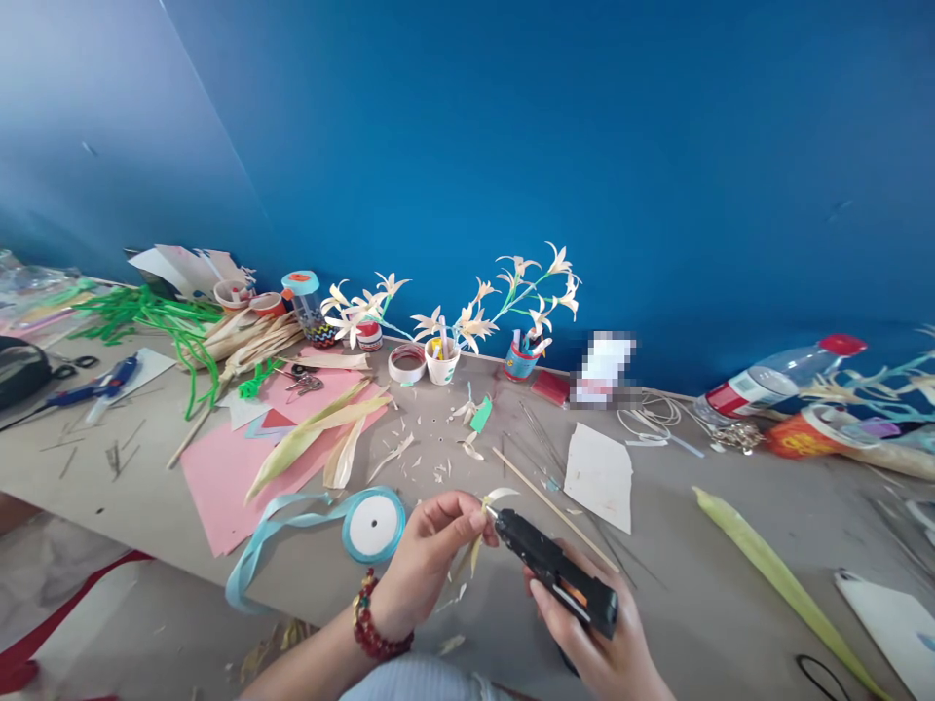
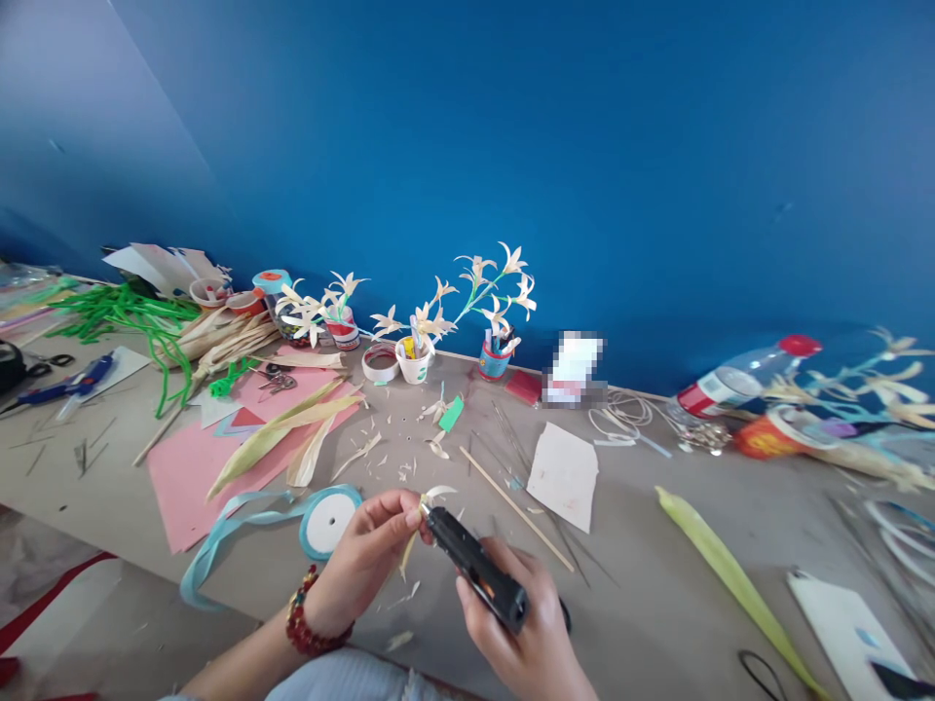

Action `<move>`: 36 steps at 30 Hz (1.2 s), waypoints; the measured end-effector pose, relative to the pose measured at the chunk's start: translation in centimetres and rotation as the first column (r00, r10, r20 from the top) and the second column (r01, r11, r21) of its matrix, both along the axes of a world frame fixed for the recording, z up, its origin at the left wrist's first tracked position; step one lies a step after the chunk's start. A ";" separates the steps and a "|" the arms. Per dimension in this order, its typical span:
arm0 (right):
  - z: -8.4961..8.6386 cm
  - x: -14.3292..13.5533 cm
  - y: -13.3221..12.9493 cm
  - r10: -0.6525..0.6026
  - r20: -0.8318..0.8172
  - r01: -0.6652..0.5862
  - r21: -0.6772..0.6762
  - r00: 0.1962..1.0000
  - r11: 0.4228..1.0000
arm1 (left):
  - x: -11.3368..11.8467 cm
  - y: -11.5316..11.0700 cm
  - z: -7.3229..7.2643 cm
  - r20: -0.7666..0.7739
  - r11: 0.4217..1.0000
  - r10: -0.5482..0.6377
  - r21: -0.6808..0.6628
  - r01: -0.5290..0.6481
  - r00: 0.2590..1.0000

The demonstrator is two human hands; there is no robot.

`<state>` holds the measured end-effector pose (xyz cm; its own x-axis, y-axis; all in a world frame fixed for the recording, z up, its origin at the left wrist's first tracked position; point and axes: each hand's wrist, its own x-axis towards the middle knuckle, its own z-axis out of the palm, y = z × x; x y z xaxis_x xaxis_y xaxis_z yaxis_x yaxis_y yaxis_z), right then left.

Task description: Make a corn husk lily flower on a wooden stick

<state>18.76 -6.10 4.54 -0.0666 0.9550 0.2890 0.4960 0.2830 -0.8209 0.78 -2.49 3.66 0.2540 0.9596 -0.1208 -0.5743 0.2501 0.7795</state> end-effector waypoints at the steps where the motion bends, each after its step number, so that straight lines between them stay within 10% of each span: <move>1: 0.1 0.1 0.0 0.013 0.009 -0.014 0.010 1.000 1.000 | 0.0 0.0 0.0 -0.011 1.000 0.004 0.004 -0.004 1.000; 11: 0.4 0.9 0.4 0.139 0.173 -0.166 0.152 0.975 0.974 | -0.3 -0.3 -0.7 -0.359 0.973 0.176 0.205 -0.107 0.917; 22: 0.8 1.0 0.5 0.128 0.211 -0.170 0.195 0.969 0.966 | -0.7 -0.2 0.7 -0.552 0.758 0.519 0.650 -0.052 0.653; 36: 0.3 0.7 -0.3 0.036 0.101 -0.046 0.104 0.994 0.993 | -0.9 -0.4 0.6 -0.523 0.806 0.461 0.584 -0.093 0.717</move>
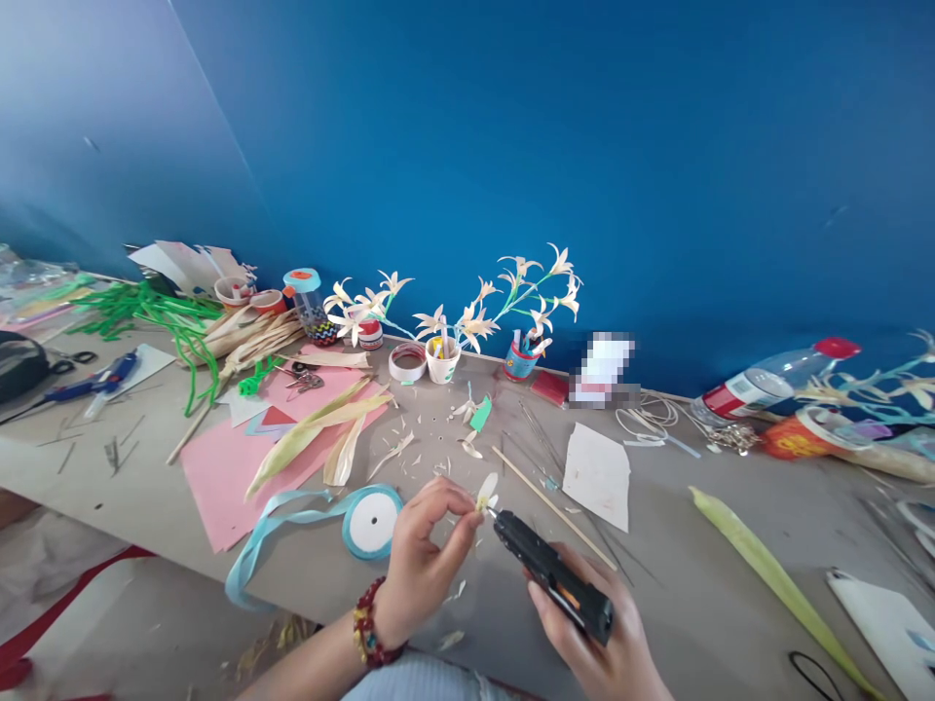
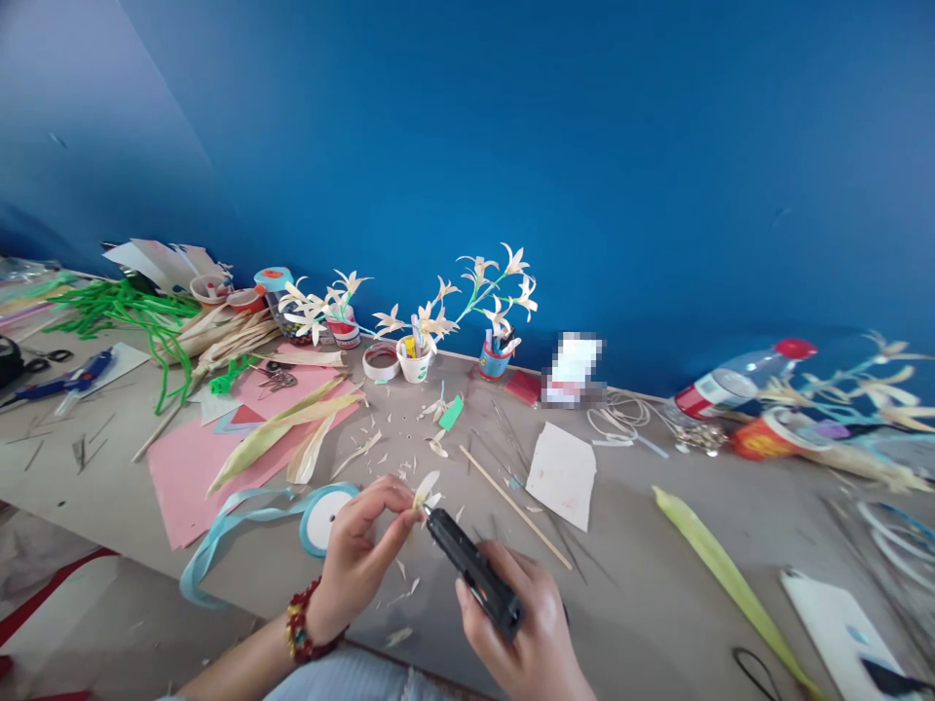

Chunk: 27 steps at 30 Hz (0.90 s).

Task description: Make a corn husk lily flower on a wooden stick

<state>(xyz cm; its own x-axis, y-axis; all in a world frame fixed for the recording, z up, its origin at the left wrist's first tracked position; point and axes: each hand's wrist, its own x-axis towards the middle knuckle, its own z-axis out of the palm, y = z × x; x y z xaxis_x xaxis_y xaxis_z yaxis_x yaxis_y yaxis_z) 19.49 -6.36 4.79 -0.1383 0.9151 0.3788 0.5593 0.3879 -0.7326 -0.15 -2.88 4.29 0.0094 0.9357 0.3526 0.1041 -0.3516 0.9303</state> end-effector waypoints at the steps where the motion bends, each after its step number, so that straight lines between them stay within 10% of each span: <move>1: -0.1 0.2 0.0 0.010 0.001 -0.010 0.011 1.000 1.000 | -0.1 0.0 0.0 0.018 1.000 -0.001 -0.028 0.001 1.000; 11: -2.0 5.6 1.3 -0.135 0.152 0.126 0.070 0.979 0.990 | -0.4 0.4 -1.2 0.585 0.875 0.040 -0.412 0.255 0.810; 16: -4.1 10.4 3.3 -0.290 0.659 0.389 -0.005 0.694 0.921 | -0.6 0.6 -1.2 0.708 0.836 0.067 -0.424 0.348 0.703; 22: -7.8 13.7 3.4 -0.203 0.762 0.342 -0.027 0.615 0.939 | -0.3 0.6 -1.3 0.696 0.857 0.038 -0.392 0.335 0.717; 27: -4.5 12.1 2.8 -0.235 0.722 0.204 0.132 0.650 0.970 | -0.2 0.6 -1.2 0.658 0.864 0.029 -0.395 0.311 0.753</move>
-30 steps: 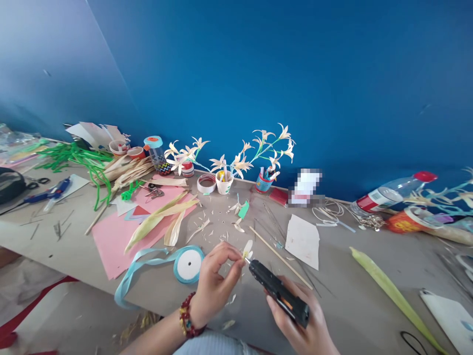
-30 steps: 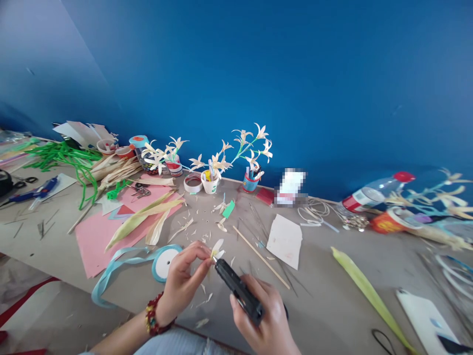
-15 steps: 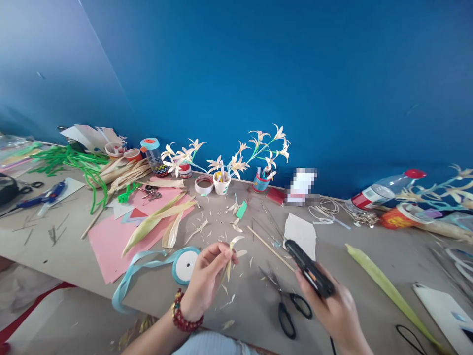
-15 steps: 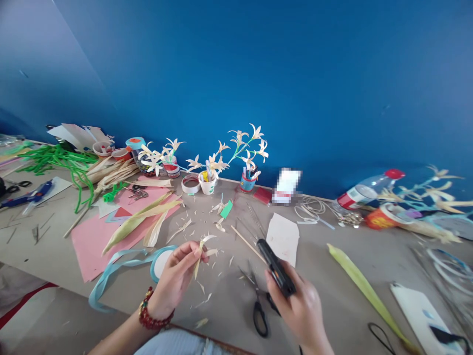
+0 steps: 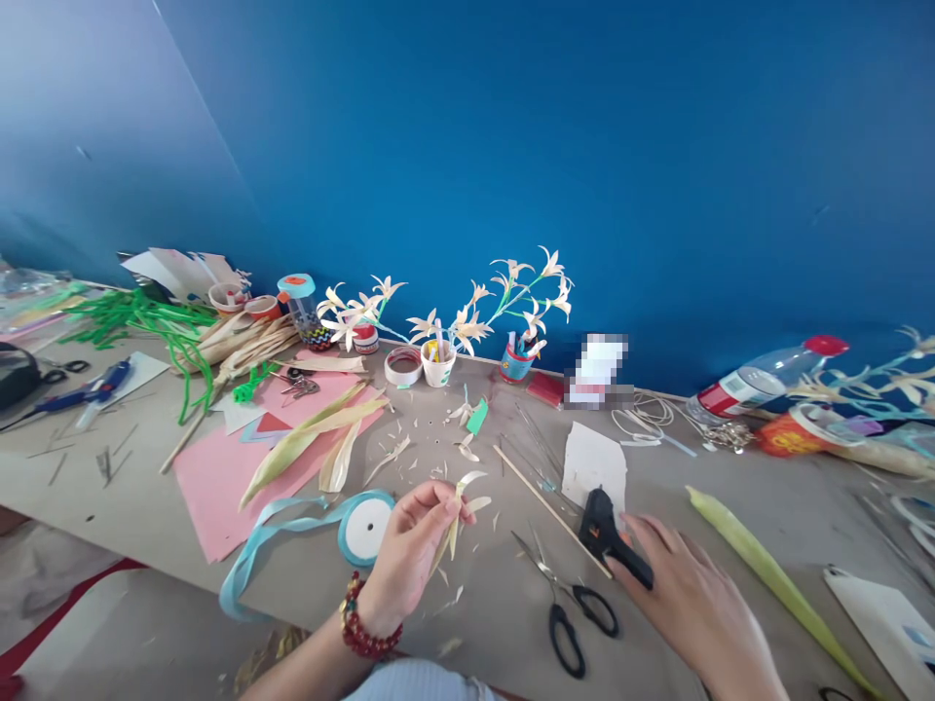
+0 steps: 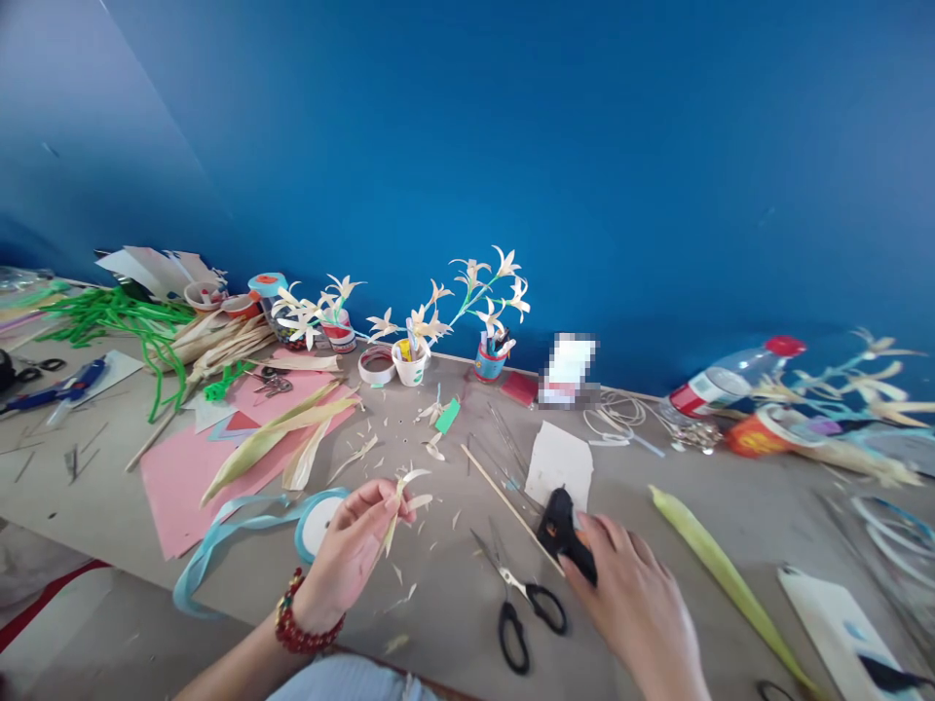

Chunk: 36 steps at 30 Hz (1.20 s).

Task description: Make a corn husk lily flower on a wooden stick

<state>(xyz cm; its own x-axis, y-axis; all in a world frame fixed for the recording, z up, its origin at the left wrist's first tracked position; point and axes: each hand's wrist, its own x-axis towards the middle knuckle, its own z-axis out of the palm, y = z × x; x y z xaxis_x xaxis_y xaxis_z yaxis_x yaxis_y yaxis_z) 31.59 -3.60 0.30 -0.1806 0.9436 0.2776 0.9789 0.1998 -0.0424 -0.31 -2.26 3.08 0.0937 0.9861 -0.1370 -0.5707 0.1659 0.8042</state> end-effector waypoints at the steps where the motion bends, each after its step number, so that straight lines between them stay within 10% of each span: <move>1: 1.2 -1.1 -0.1 0.046 -0.053 -0.043 0.064 0.998 0.997 | 0.1 0.0 0.0 -0.017 1.000 -0.006 0.001 0.006 1.000; 6: 5.7 -8.6 0.1 0.466 -0.250 -0.383 0.317 0.849 0.868 | 0.9 -0.1 0.3 -0.063 0.999 -0.044 -0.013 0.044 0.997; 11: 6.4 -13.4 1.7 0.585 -0.171 -0.502 0.361 0.793 0.786 | 1.3 -0.3 0.3 -0.059 0.997 -0.081 0.009 0.081 0.995; 19: 5.7 -12.9 2.0 0.522 -0.423 -0.387 0.365 0.741 0.846 | 0.9 -0.1 0.5 -0.032 0.997 -0.079 0.016 0.080 0.996; 27: 5.4 -13.1 1.5 0.180 -0.955 -0.293 0.106 0.237 0.950 | 1.1 0.3 1.0 0.049 0.984 -0.172 -0.038 0.174 0.984; 36: 7.0 -13.2 3.3 0.269 -0.906 -0.379 0.136 0.327 0.915 | 1.3 -0.1 1.0 0.178 0.961 -0.242 -0.088 0.261 0.954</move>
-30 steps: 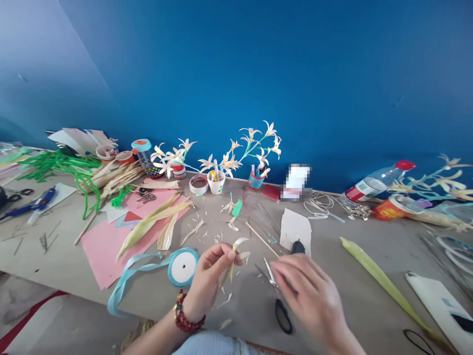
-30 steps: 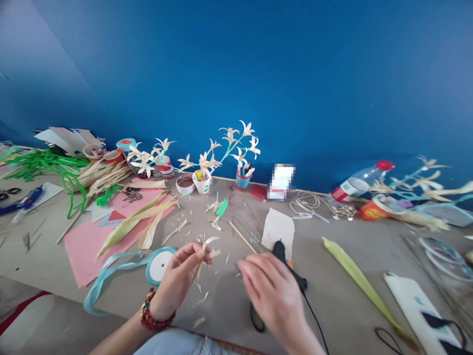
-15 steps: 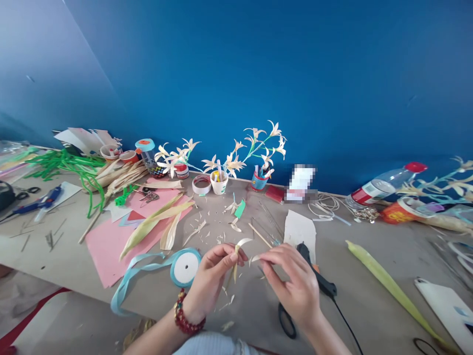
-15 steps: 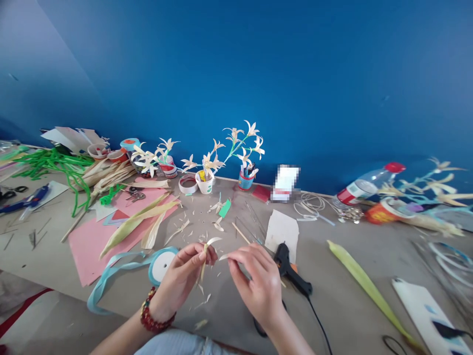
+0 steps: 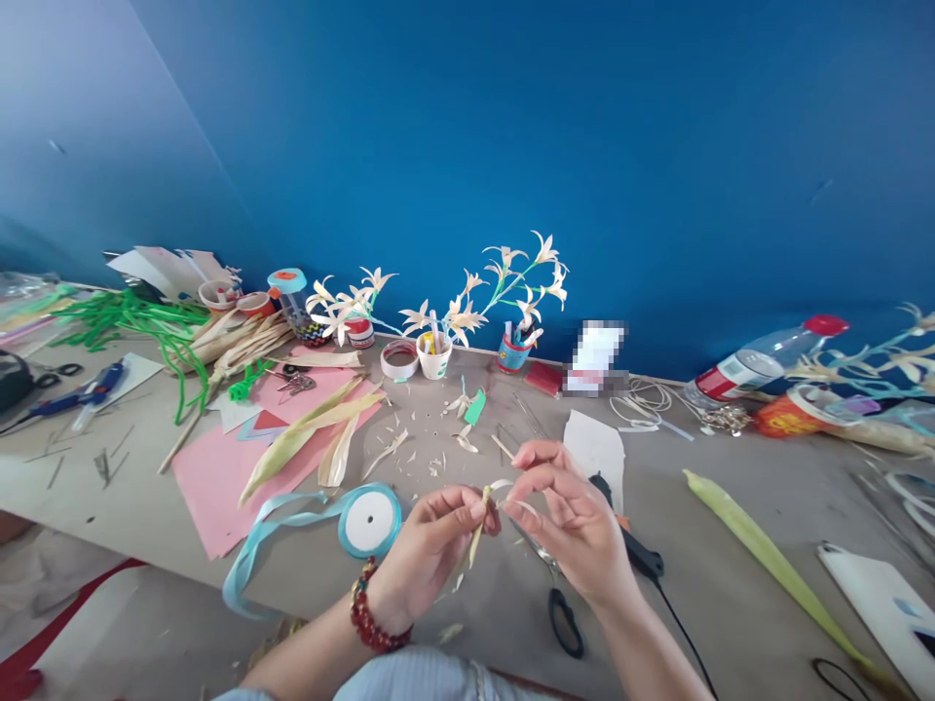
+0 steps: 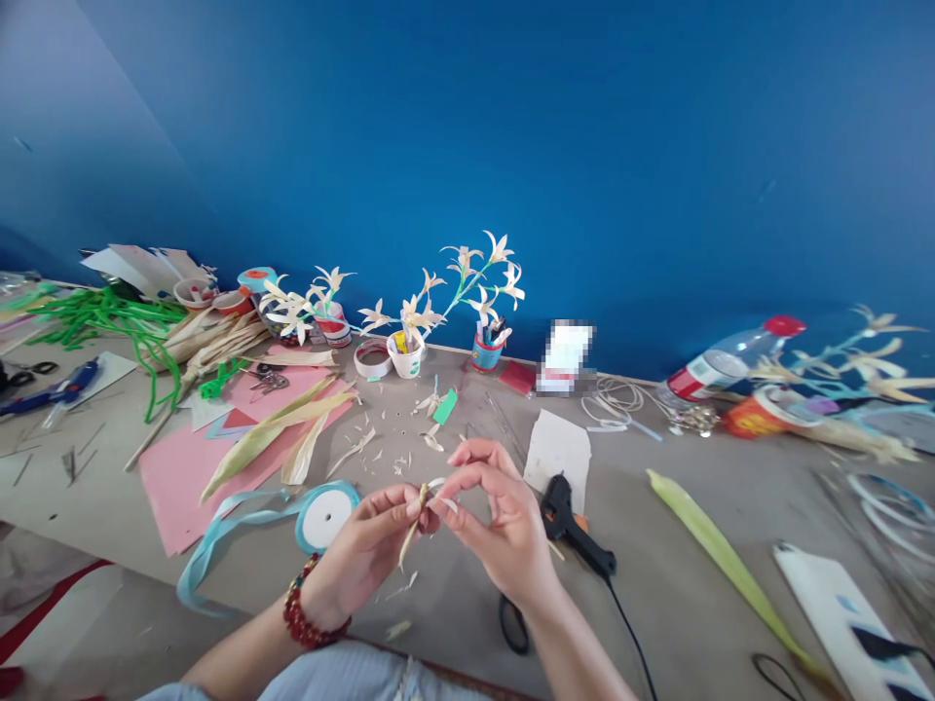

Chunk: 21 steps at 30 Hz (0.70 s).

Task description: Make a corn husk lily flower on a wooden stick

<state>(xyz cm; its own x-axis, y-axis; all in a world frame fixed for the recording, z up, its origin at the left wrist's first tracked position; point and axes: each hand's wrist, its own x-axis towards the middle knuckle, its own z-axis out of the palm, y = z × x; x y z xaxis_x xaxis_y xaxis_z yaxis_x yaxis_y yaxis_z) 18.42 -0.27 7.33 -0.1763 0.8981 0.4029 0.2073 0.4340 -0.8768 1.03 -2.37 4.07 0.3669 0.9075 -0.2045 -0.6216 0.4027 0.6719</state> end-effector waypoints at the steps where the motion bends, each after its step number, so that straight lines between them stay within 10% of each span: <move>1: 0.0 0.0 0.0 0.001 0.024 -0.001 -0.003 1.000 1.000 | 0.0 0.0 0.0 0.004 1.000 0.000 -0.002 0.000 1.000; 21: -0.9 -0.5 0.3 -0.025 0.118 0.019 0.058 0.993 0.998 | 0.0 -0.1 0.3 0.061 1.000 -0.013 -0.020 0.014 0.998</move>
<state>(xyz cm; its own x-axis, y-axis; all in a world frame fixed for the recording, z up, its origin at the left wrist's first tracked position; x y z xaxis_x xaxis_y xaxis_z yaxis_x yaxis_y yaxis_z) 17.90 -0.02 6.47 -0.2064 0.8788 0.4302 0.3188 0.4761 -0.8195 1.00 -2.48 4.37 0.3914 0.8982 -0.2002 -0.6552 0.4247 0.6248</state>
